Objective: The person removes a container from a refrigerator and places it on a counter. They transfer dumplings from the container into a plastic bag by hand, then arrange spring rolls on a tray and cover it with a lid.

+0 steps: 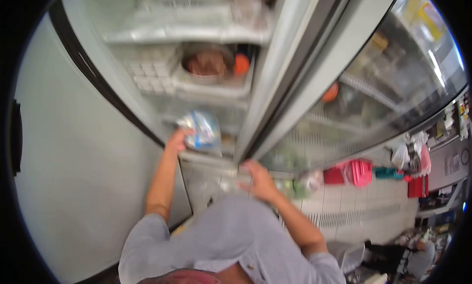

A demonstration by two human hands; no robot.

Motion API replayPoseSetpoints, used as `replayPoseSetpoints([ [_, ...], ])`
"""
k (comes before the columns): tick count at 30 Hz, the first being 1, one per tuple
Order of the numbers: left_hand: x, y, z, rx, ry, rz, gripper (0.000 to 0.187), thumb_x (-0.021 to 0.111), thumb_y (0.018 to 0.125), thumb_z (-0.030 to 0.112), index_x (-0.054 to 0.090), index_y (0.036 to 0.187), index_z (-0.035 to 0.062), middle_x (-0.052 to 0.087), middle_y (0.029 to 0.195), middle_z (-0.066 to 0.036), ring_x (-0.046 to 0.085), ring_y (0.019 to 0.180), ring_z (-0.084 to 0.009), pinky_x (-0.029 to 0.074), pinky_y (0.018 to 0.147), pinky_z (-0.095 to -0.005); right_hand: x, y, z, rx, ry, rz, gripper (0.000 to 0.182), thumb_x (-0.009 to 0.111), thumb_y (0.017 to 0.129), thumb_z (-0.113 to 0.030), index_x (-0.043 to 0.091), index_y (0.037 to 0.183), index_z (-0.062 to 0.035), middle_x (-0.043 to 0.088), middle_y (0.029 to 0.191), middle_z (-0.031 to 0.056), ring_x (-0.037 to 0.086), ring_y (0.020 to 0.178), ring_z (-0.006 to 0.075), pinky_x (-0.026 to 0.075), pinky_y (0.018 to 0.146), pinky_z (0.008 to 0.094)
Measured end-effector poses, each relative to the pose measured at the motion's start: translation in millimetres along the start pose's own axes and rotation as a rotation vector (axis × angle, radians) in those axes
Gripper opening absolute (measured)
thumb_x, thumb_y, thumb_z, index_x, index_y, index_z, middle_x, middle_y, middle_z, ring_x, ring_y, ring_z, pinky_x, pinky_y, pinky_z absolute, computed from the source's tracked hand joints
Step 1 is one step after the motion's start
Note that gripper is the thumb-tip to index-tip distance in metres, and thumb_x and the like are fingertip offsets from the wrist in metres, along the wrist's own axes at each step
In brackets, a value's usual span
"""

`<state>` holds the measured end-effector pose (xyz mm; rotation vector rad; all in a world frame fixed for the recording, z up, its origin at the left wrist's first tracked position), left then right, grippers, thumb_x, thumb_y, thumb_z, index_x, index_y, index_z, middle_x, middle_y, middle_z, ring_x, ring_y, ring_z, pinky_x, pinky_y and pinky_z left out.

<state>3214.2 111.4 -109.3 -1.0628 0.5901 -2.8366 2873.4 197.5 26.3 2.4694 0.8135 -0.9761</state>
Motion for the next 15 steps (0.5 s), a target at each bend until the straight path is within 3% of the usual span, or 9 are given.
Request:
replayPoseSetpoints([
  [1, 13.0, 28.8, 11.1, 0.061, 0.044, -0.022, 0.049, 0.075, 0.082, 0.001, 0.061, 0.128, 0.0026, 0.071, 0.114, -0.011, 0.07, 0.105, -0.0275, 0.058, 0.094, -0.0439, -4.2, -1.7, 3.3, 0.073, 0.065, -0.018, 0.057, 0.084, 0.083, -0.029, 0.061, 0.127, -0.0027, 0.061, 0.132, 0.017, 0.066, 0.11, 0.0347, 0.057, 0.088, 0.0399],
  [3, 5.8, 104.7, 3.2, -0.002, 0.045, -0.092, 0.049, 0.073, 0.081, -0.002, 0.061, 0.128, 0.0029, 0.071, 0.114, -0.012, 0.071, 0.101, -0.0284, 0.059, 0.09, -0.0426, -7.7, -8.7, 7.6, 0.205, 0.184, -0.035, 0.056, 0.084, 0.083, -0.029, 0.062, 0.127, -0.0025, 0.061, 0.132, 0.0158, 0.069, 0.106, 0.0311, 0.058, 0.081, 0.0397],
  [4, 22.0, 109.6, 7.7, -0.048, 0.105, -0.013, 0.052, 0.075, 0.081, 0.001, 0.06, 0.131, 0.0008, 0.072, 0.113, -0.013, 0.071, 0.098, -0.0272, 0.06, 0.082, -0.0433, -7.4, -10.4, 9.7, 0.261, 0.238, -0.034, 0.055, 0.085, 0.083, -0.028, 0.063, 0.127, -0.0026, 0.061, 0.132, 0.0157, 0.07, 0.105, 0.0297, 0.059, 0.079, 0.0396],
  [7, 56.7, 110.7, 33.5, 0.201, 1.135, 0.443, 0.053, 0.077, 0.084, 0.009, 0.059, 0.133, -0.0019, 0.072, 0.108, -0.012, 0.071, 0.092, -0.0254, 0.06, 0.073, -0.0425, -19.3, -7.7, -1.6, 0.243, 0.171, -0.014, 0.052, 0.084, 0.083, -0.027, 0.064, 0.125, -0.0024, 0.061, 0.133, 0.0164, 0.07, 0.103, 0.0289, 0.059, 0.079, 0.0388],
  [9, 55.4, 133.3, 10.0, 0.137, 1.271, 0.195, 0.055, 0.076, 0.087, 0.015, 0.057, 0.135, -0.0029, 0.071, 0.105, -0.012, 0.071, 0.089, -0.0227, 0.059, 0.068, -0.0389, -30.9, -6.4, -7.4, 0.173, 0.098, 0.054, 0.051, 0.084, 0.083, -0.026, 0.064, 0.124, -0.0018, 0.063, 0.129, 0.0159, 0.07, 0.101, 0.0283, 0.059, 0.079, 0.038],
  [11, 57.1, 122.6, 5.4, 0.123, 1.189, 0.057, 0.055, 0.076, 0.088, 0.021, 0.058, 0.134, -0.0034, 0.072, 0.104, -0.012, 0.07, 0.087, -0.021, 0.058, 0.068, -0.0362, -48.0, 9.1, -21.9, 0.103, 0.056, 0.095, 0.05, 0.084, 0.083, -0.025, 0.064, 0.123, -0.0014, 0.065, 0.124, 0.0155, 0.07, 0.101, 0.0271, 0.059, 0.079, 0.0373],
  [13, 57.7, 78.2, -6.8, 0.152, 0.897, 0.017, 0.054, 0.076, 0.088, 0.026, 0.06, 0.13, -0.0034, 0.073, 0.103, -0.013, 0.07, 0.087, -0.0205, 0.057, 0.071, -0.0341, -75.8, 29.4, -51.6, 0.055, 0.039, 0.11, 0.051, 0.084, 0.083, -0.024, 0.064, 0.123, -0.001, 0.068, 0.119, 0.0154, 0.07, 0.101, 0.0255, 0.059, 0.08, 0.0365],
  [14, 62.4, 50.5, -8.9, 0.149, 0.803, -0.007, 0.051, 0.073, 0.092, 0.023, 0.059, 0.133, -0.0023, 0.072, 0.101, -0.01, 0.069, 0.086, -0.0147, 0.056, 0.071, -0.0279, -90.0, 44.8, -67.9, -0.016, 0.066, 0.144, 0.051, 0.084, 0.083, -0.023, 0.064, 0.124, -0.0006, 0.069, 0.117, 0.0154, 0.07, 0.102, 0.0247, 0.058, 0.083, 0.0359],
  [15, 62.3, 25.4, -11.8, 0.179, 0.765, -0.016, 0.048, 0.072, 0.093, 0.022, 0.059, 0.133, -0.0012, 0.072, 0.102, -0.009, 0.069, 0.086, -0.0148, 0.056, 0.071, -0.028, -103.0, 61.1, -86.0, -0.083, 0.096, 0.177, 0.052, 0.084, 0.083, -0.022, 0.063, 0.125, -0.0003, 0.07, 0.115, 0.0154, 0.069, 0.104, 0.0239, 0.058, 0.085, 0.0352],
])
Point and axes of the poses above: each hand's wrist, its own y-axis towards the middle knuckle, its own x-axis out of the palm, z = x × y, the point moved 7 cm from there along y, towards the middle knuckle
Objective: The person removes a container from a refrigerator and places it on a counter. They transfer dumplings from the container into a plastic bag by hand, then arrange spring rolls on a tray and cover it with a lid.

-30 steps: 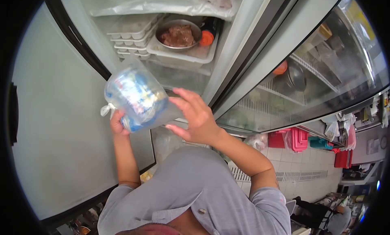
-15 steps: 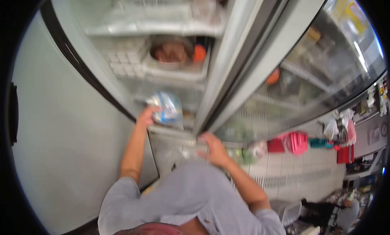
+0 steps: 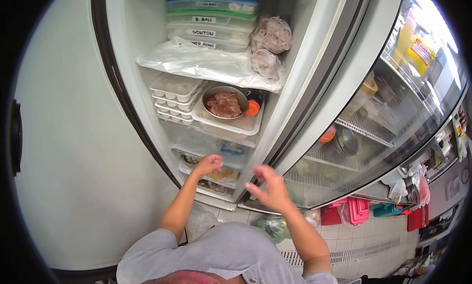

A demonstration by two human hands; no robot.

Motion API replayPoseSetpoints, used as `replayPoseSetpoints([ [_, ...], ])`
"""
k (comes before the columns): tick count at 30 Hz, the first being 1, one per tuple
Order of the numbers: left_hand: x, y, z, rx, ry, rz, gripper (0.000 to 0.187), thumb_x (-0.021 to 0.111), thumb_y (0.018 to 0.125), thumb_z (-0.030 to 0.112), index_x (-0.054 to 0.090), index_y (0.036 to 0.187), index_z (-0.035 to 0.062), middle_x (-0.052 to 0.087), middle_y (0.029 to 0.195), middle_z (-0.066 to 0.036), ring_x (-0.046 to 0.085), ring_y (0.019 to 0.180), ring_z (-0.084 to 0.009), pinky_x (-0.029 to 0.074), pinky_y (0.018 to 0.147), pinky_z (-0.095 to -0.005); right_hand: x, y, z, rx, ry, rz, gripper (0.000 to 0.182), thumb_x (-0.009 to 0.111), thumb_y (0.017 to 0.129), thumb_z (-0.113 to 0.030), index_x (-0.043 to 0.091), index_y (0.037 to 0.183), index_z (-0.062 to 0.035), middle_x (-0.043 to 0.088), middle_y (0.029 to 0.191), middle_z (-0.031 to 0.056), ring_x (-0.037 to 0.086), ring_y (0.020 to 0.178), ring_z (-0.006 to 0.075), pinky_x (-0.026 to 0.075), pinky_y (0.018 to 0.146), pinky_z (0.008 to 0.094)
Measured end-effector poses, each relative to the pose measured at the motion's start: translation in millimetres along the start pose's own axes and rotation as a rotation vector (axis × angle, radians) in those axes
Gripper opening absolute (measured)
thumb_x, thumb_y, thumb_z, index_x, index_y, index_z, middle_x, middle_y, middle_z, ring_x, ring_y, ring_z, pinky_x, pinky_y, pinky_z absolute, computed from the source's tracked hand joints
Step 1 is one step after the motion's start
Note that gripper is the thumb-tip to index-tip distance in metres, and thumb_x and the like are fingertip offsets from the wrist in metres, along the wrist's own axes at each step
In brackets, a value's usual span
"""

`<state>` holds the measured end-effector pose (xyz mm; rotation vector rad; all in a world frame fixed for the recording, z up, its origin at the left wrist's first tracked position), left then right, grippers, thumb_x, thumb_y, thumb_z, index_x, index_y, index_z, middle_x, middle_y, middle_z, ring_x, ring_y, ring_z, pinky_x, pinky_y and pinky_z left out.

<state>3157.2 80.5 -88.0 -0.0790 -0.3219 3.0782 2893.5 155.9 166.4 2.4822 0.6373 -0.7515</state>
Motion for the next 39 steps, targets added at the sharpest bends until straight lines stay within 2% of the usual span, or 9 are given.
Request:
replayPoseSetpoints([
  [2, -3.5, -43.9, 3.0, 0.062, -0.072, 0.02, 0.042, 0.069, 0.097, 0.019, 0.059, 0.133, 0.0009, 0.071, 0.104, -0.007, 0.069, 0.086, -0.0151, 0.056, 0.07, -0.0281, -20.1, 46.6, -58.7, -0.191, 0.037, 0.059, 0.056, 0.083, 0.084, -0.021, 0.061, 0.131, -0.0009, 0.069, 0.121, 0.014, 0.068, 0.108, 0.0214, 0.057, 0.09, 0.0348],
  [4, -7.9, -83.9, 8.2, 0.067, -0.136, 0.08, 0.041, 0.068, 0.097, 0.019, 0.059, 0.134, 0.0016, 0.071, 0.107, -0.007, 0.07, 0.088, -0.0154, 0.055, 0.072, -0.0282, -28.3, 95.5, -100.7, -0.256, 0.357, 0.067, 0.062, 0.082, 0.087, -0.018, 0.055, 0.139, 0.0, 0.067, 0.127, 0.0138, 0.066, 0.114, 0.0217, 0.055, 0.094, 0.0359],
  [8, -23.8, -149.5, 29.5, 0.12, -0.156, 0.194, 0.04, 0.067, 0.098, 0.017, 0.059, 0.134, 0.0026, 0.071, 0.113, -0.009, 0.07, 0.092, -0.0156, 0.055, 0.076, -0.0289, -41.8, 198.1, -170.6, -0.323, 0.712, 0.026, 0.073, 0.08, 0.088, -0.014, 0.043, 0.147, 0.0053, 0.06, 0.137, 0.0188, 0.063, 0.117, 0.0237, 0.054, 0.097, 0.0371],
  [10, -32.0, -181.3, 38.5, 0.144, -0.214, 0.23, 0.039, 0.067, 0.098, 0.015, 0.059, 0.135, 0.0032, 0.07, 0.117, -0.01, 0.07, 0.095, -0.0163, 0.055, 0.079, -0.0298, -49.5, 252.8, -183.7, -0.335, 0.869, 0.019, 0.075, 0.076, 0.089, -0.01, 0.038, 0.151, 0.0053, 0.055, 0.143, 0.021, 0.061, 0.118, 0.0255, 0.054, 0.097, 0.04],
  [12, -39.8, -209.6, 44.5, 0.167, -0.229, 0.293, 0.039, 0.066, 0.098, 0.015, 0.059, 0.135, 0.0035, 0.07, 0.117, -0.01, 0.07, 0.096, -0.0167, 0.054, 0.08, -0.0297, -56.5, 301.9, -185.4, -0.281, 1.006, 0.015, 0.076, 0.072, 0.09, -0.006, 0.032, 0.154, 0.0041, 0.048, 0.149, 0.0207, 0.058, 0.119, 0.031, 0.053, 0.098, 0.0469],
  [15, -43.4, -244.9, 45.8, 0.185, -0.258, 0.334, 0.039, 0.066, 0.098, 0.014, 0.06, 0.135, 0.0035, 0.07, 0.117, -0.01, 0.07, 0.097, -0.0167, 0.054, 0.081, -0.0301, -60.9, 343.3, -185.1, -0.209, 1.214, 0.052, 0.078, 0.07, 0.089, -0.001, 0.029, 0.156, 0.0018, 0.045, 0.151, 0.0184, 0.056, 0.121, 0.0362, 0.051, 0.1, 0.054],
  [18, -37.9, -273.2, 38.7, 0.182, -0.276, 0.341, 0.038, 0.067, 0.098, 0.014, 0.06, 0.134, 0.0035, 0.07, 0.117, -0.01, 0.069, 0.097, -0.0166, 0.054, 0.081, -0.0303, -72.9, 378.5, -178.2, -0.237, 1.262, 0.083, 0.081, 0.068, 0.088, 0.002, 0.026, 0.157, -0.0011, 0.044, 0.15, 0.0163, 0.054, 0.123, 0.0402, 0.049, 0.102, 0.0586],
  [27, -22.5, -318.6, -6.3, 0.081, -0.312, 0.349, 0.039, 0.066, 0.097, 0.012, 0.06, 0.135, 0.0031, 0.068, 0.118, -0.008, 0.069, 0.099, -0.0163, 0.053, 0.083, -0.0297, -95.3, 403.6, -178.3, -0.308, 1.422, 0.127, 0.078, 0.066, 0.087, 0.006, 0.029, 0.155, -0.0037, 0.046, 0.141, 0.0156, 0.052, 0.125, 0.0442, 0.048, 0.105, 0.0604],
  [39, -15.8, -320.5, -4.7, 0.089, -0.311, 0.31, 0.037, 0.065, 0.098, 0.012, 0.06, 0.134, 0.003, 0.068, 0.118, -0.008, 0.069, 0.1, -0.0154, 0.053, 0.084, -0.0292, -54.6, 386.9, -160.5, -0.165, 1.366, 0.069, 0.069, 0.066, 0.09, 0.002, 0.033, 0.15, -0.0038, 0.047, 0.143, 0.0174, 0.051, 0.128, 0.0453, 0.048, 0.102, 0.0585],
])
Point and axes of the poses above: each hand's wrist, its own y-axis towards the middle knuckle, its own x-axis out of the palm, z = x × y, the point moved 7 cm from there along y, towards the middle knuckle
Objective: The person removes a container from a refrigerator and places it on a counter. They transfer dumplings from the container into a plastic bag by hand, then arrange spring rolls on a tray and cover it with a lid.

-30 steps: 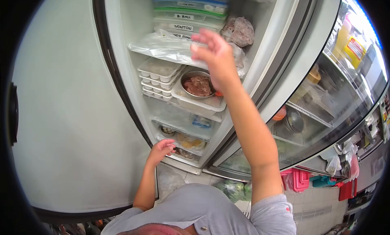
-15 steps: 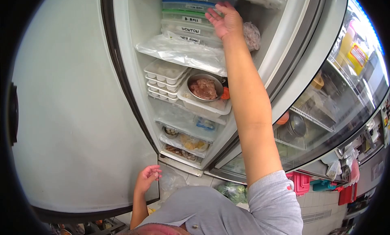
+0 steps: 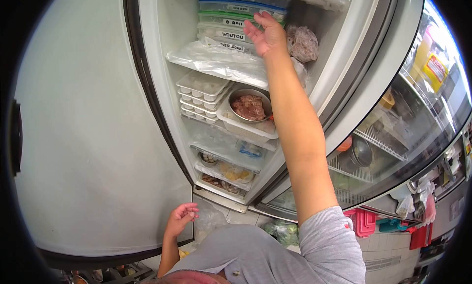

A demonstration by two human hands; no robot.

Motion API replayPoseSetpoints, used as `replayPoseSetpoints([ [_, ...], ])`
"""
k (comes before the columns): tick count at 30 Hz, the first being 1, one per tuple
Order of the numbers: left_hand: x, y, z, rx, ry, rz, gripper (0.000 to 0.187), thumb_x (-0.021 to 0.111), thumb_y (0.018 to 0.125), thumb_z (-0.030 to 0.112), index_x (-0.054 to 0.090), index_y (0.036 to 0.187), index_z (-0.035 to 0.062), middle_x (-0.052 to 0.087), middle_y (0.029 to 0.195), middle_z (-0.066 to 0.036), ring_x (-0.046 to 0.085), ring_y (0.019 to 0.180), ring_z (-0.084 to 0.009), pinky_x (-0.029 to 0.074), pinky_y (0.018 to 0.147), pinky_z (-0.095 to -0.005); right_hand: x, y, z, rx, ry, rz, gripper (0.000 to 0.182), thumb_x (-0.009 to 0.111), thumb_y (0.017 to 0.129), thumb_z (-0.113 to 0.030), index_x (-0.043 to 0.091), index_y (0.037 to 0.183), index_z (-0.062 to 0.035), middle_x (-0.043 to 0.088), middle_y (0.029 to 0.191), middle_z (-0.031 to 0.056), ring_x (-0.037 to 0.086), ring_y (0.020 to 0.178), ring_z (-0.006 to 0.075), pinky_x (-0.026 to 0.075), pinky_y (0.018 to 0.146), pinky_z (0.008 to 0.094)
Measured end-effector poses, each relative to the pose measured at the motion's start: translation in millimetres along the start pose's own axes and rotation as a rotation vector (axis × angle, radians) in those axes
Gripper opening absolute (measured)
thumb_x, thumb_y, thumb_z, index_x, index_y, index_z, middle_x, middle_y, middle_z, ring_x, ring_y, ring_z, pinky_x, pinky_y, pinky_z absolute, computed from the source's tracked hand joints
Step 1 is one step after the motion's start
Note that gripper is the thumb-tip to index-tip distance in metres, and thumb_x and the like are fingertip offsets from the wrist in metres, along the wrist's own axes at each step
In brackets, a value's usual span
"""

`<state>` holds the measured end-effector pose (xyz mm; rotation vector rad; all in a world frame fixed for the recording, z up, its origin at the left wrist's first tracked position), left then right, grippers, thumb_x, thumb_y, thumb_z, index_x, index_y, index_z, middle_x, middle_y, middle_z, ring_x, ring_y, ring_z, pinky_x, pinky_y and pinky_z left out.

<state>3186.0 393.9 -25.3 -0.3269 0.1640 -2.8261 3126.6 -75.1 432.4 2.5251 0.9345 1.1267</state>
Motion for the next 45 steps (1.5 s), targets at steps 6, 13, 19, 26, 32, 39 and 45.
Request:
replayPoseSetpoints([
  [6, 4.1, -2.6, 8.6, -0.001, 0.005, 0.005, 0.037, 0.065, 0.099, 0.013, 0.06, 0.134, 0.0032, 0.068, 0.118, -0.008, 0.069, 0.1, -0.0156, 0.054, 0.084, -0.0296, 10.2, 47.5, -29.4, -0.087, 0.232, -0.008, 0.056, 0.062, 0.09, 0.004, 0.041, 0.141, -0.0025, 0.047, 0.141, 0.0174, 0.048, 0.128, 0.0459, 0.043, 0.107, 0.0604],
  [13, 11.5, -9.0, 20.6, 0.02, -0.012, 0.011, 0.037, 0.065, 0.099, 0.013, 0.059, 0.134, 0.0033, 0.068, 0.119, -0.008, 0.068, 0.1, -0.0155, 0.054, 0.086, -0.0296, 14.9, 45.3, -14.4, -0.008, 0.451, 0.06, 0.049, 0.06, 0.089, 0.006, 0.049, 0.133, -0.0112, 0.05, 0.121, 0.0139, 0.05, 0.112, 0.0346, 0.044, 0.097, 0.0552],
  [19, 17.3, -5.7, 41.7, 0.057, -0.01, -0.003, 0.035, 0.065, 0.099, 0.012, 0.06, 0.132, 0.0026, 0.069, 0.117, -0.007, 0.067, 0.101, -0.0138, 0.052, 0.086, -0.0288, 13.3, 47.1, -6.6, 0.005, 0.382, -0.016, 0.031, 0.061, 0.09, 0.003, 0.054, 0.118, -0.0054, 0.056, 0.113, 0.0178, 0.057, 0.104, 0.034, 0.049, 0.092, 0.0526],
  [26, 38.3, 42.6, 171.1, 0.432, 0.184, 0.068, 0.037, 0.065, 0.095, 0.007, 0.062, 0.131, 0.002, 0.07, 0.114, -0.008, 0.067, 0.101, -0.015, 0.052, 0.089, -0.0296, 20.3, 19.4, -8.9, 0.05, 0.395, -0.157, 0.004, 0.063, 0.086, 0.001, 0.065, 0.089, -0.0007, 0.068, 0.086, 0.0167, 0.065, 0.083, 0.0329, 0.055, 0.081, 0.0481],
  [32, 64.3, 100.8, 304.4, 0.751, 0.437, 0.088, 0.041, 0.067, 0.094, 0.014, 0.061, 0.132, -0.0001, 0.069, 0.116, -0.008, 0.064, 0.103, -0.0154, 0.049, 0.091, -0.0309, 10.1, 7.5, -28.6, -0.055, 0.146, -0.116, 0.032, 0.064, 0.088, 0.003, 0.053, 0.117, -0.0046, 0.056, 0.112, 0.0167, 0.057, 0.1, 0.0346, 0.05, 0.09, 0.0515],
  [39, 102.9, 226.4, 431.2, 1.184, 1.064, 0.375, 0.04, 0.062, 0.093, 0.016, 0.063, 0.132, 0.0066, 0.061, 0.13, -0.016, 0.063, 0.114, -0.0341, 0.051, 0.098, -0.0419, -26.7, -17.1, 16.4, 0.089, 0.2, 0.221, 0.05, 0.07, 0.087, -0.001, 0.048, 0.132, -0.0001, 0.045, 0.141, 0.0106, 0.047, 0.125, 0.0351, 0.045, 0.1, 0.0528],
  [45, 144.4, 335.3, 457.7, 1.043, 1.296, 0.494, 0.046, 0.06, 0.09, 0.013, 0.061, 0.135, 0.0054, 0.056, 0.139, -0.019, 0.058, 0.123, -0.0399, 0.049, 0.104, -0.0465, -14.9, -22.2, 25.1, 0.03, 0.448, 0.271, 0.051, 0.065, 0.091, -0.008, 0.046, 0.138, -0.0071, 0.044, 0.146, 0.0036, 0.045, 0.128, 0.0318, 0.041, 0.103, 0.0512],
])
Point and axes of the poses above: each hand's wrist, its own y-axis towards the middle knuckle, its own x-axis out of the palm, z = x × y, the point moved 7 cm from there along y, towards the middle knuckle
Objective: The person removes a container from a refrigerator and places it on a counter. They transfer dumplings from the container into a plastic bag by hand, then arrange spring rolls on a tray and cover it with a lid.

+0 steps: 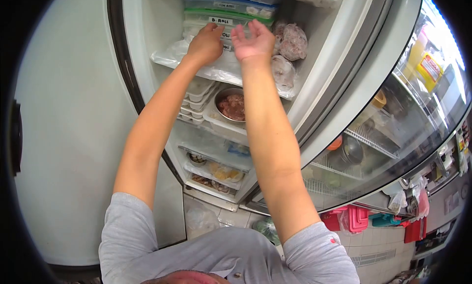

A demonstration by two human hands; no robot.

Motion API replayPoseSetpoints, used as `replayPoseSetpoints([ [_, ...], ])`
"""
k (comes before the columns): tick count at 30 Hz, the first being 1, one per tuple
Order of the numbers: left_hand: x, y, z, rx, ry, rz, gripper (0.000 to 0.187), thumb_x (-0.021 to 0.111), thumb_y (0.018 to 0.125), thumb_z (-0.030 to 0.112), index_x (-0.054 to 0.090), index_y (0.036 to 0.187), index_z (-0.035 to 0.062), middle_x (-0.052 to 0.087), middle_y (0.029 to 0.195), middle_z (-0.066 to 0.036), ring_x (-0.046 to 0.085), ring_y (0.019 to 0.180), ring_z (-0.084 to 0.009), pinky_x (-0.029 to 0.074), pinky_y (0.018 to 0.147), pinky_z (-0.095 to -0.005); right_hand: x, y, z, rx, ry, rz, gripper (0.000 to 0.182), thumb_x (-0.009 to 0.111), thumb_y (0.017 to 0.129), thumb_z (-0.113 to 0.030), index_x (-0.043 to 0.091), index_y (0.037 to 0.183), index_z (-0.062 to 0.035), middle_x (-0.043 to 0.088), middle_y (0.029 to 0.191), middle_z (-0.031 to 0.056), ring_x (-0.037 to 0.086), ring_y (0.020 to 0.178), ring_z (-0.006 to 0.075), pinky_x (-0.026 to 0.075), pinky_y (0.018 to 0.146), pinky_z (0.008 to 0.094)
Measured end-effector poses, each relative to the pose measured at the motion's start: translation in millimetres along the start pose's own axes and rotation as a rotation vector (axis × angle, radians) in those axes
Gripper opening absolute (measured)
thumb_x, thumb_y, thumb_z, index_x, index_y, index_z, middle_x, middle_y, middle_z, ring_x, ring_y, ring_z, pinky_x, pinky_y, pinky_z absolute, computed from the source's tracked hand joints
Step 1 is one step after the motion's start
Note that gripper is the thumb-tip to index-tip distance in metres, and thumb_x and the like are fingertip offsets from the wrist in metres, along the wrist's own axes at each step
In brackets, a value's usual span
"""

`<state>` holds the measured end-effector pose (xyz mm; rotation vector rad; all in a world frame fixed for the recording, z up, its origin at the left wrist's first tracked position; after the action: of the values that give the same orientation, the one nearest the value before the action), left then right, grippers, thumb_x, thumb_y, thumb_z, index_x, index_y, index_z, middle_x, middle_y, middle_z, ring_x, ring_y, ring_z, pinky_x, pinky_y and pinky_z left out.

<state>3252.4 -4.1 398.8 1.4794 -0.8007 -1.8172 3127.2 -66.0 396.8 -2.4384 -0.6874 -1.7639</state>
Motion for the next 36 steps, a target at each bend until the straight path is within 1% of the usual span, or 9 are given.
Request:
replayPoseSetpoints([
  [5, 9.1, 17.9, 6.2, -0.026, 0.056, -0.078, 0.042, 0.057, 0.091, 0.011, 0.062, 0.131, 0.0032, 0.055, 0.139, -0.023, 0.062, 0.118, -0.0426, 0.052, 0.098, -0.0498, -11.0, 15.1, 9.3, 0.024, 0.038, -0.006, 0.056, 0.064, 0.092, -0.009, 0.045, 0.143, -0.0182, 0.047, 0.146, -0.0026, 0.047, 0.122, 0.028, 0.041, 0.095, 0.0456],
  [7, 3.6, 18.4, 5.9, -0.052, -0.012, -0.068, 0.034, 0.059, 0.087, 0.009, 0.064, 0.119, 0.0002, 0.058, 0.129, -0.024, 0.064, 0.113, -0.0424, 0.053, 0.095, -0.0497, -12.8, 11.1, 11.9, 0.031, 0.009, -0.042, 0.057, 0.064, 0.092, -0.009, 0.044, 0.144, -0.0215, 0.048, 0.147, -0.0029, 0.048, 0.12, 0.0265, 0.04, 0.092, 0.0443],
  [10, 4.8, 11.0, 5.0, -0.047, -0.05, -0.076, 0.035, 0.058, 0.089, 0.011, 0.064, 0.122, 0.0, 0.057, 0.133, -0.025, 0.065, 0.111, -0.0434, 0.054, 0.094, -0.0493, -9.7, 1.2, 14.3, -0.042, -0.037, -0.047, 0.052, 0.059, 0.096, -0.011, 0.042, 0.145, -0.0152, 0.05, 0.143, 0.0011, 0.048, 0.119, 0.0289, 0.042, 0.089, 0.0448],
  [13, 13.3, 8.0, 6.6, 0.001, -0.045, -0.053, 0.036, 0.057, 0.091, 0.013, 0.064, 0.123, -0.0004, 0.055, 0.136, -0.026, 0.065, 0.111, -0.0436, 0.055, 0.094, -0.0483, -10.5, 13.2, 19.9, -0.065, -0.122, -0.061, 0.063, 0.061, 0.093, -0.008, 0.04, 0.15, -0.0216, 0.047, 0.15, -0.0032, 0.047, 0.121, 0.0249, 0.038, 0.093, 0.0434],
  [23, 12.5, 4.9, 8.0, 0.121, 0.061, 0.011, 0.03, 0.062, 0.088, 0.013, 0.067, 0.114, -0.0029, 0.058, 0.135, -0.025, 0.065, 0.112, -0.0419, 0.054, 0.096, -0.0467, -7.0, 1.8, 28.5, -0.063, -0.176, -0.157, 0.068, 0.062, 0.091, -0.009, 0.038, 0.155, -0.0179, 0.049, 0.151, -0.003, 0.048, 0.114, 0.0227, 0.035, 0.096, 0.0423],
  [29, 5.6, -12.9, -11.0, -0.018, -0.087, -0.27, 0.045, 0.075, 0.079, 0.011, 0.064, 0.122, 0.0031, 0.059, 0.131, -0.022, 0.062, 0.115, -0.0418, 0.052, 0.092, -0.0479, -1.3, -52.1, 34.0, -0.027, -0.199, -0.31, 0.074, 0.064, 0.09, -0.009, 0.035, 0.157, -0.0149, 0.044, 0.156, -0.0011, 0.049, 0.116, 0.019, 0.037, 0.097, 0.0418],
  [32, -89.0, -41.1, 12.9, 0.092, 0.007, 0.253, 0.059, 0.084, 0.07, 0.009, 0.059, 0.124, 0.0085, 0.06, 0.122, -0.016, 0.059, 0.112, -0.038, 0.05, 0.09, -0.0466, 1.1, -84.9, 33.6, -0.027, -0.274, -0.4, 0.074, 0.067, 0.089, -0.01, 0.035, 0.157, -0.0122, 0.044, 0.158, 0.0032, 0.053, 0.118, 0.0179, 0.041, 0.095, 0.0395],
  [34, -97.8, -36.9, 26.4, 0.255, 0.099, 0.411, 0.046, 0.077, 0.075, 0.009, 0.059, 0.117, 0.0078, 0.059, 0.113, -0.014, 0.057, 0.111, -0.0357, 0.05, 0.087, -0.0463, 4.0, -101.8, 29.7, -0.043, -0.459, -0.433, 0.073, 0.069, 0.088, -0.009, 0.039, 0.154, -0.0093, 0.046, 0.157, 0.0077, 0.056, 0.117, 0.0174, 0.045, 0.088, 0.0352],
  [36, -103.2, -29.3, 29.1, 0.332, 0.19, 0.488, 0.038, 0.073, 0.076, 0.008, 0.059, 0.111, 0.0075, 0.059, 0.108, -0.013, 0.057, 0.108, -0.0345, 0.05, 0.085, -0.0461, 10.1, -104.2, -11.4, -0.415, -0.95, -0.264, 0.043, 0.078, 0.085, -0.018, 0.065, 0.123, -0.0011, 0.073, 0.116, 0.0133, 0.069, 0.088, 0.0152, 0.051, 0.066, 0.0278],
])
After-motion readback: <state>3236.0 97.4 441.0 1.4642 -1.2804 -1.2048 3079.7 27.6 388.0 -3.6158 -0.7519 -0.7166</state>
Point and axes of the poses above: each hand's wrist, its own y-axis towards the middle knuckle, its own x-axis out of the palm, z = x × y, the point moved 7 cm from there along y, towards the middle knuckle
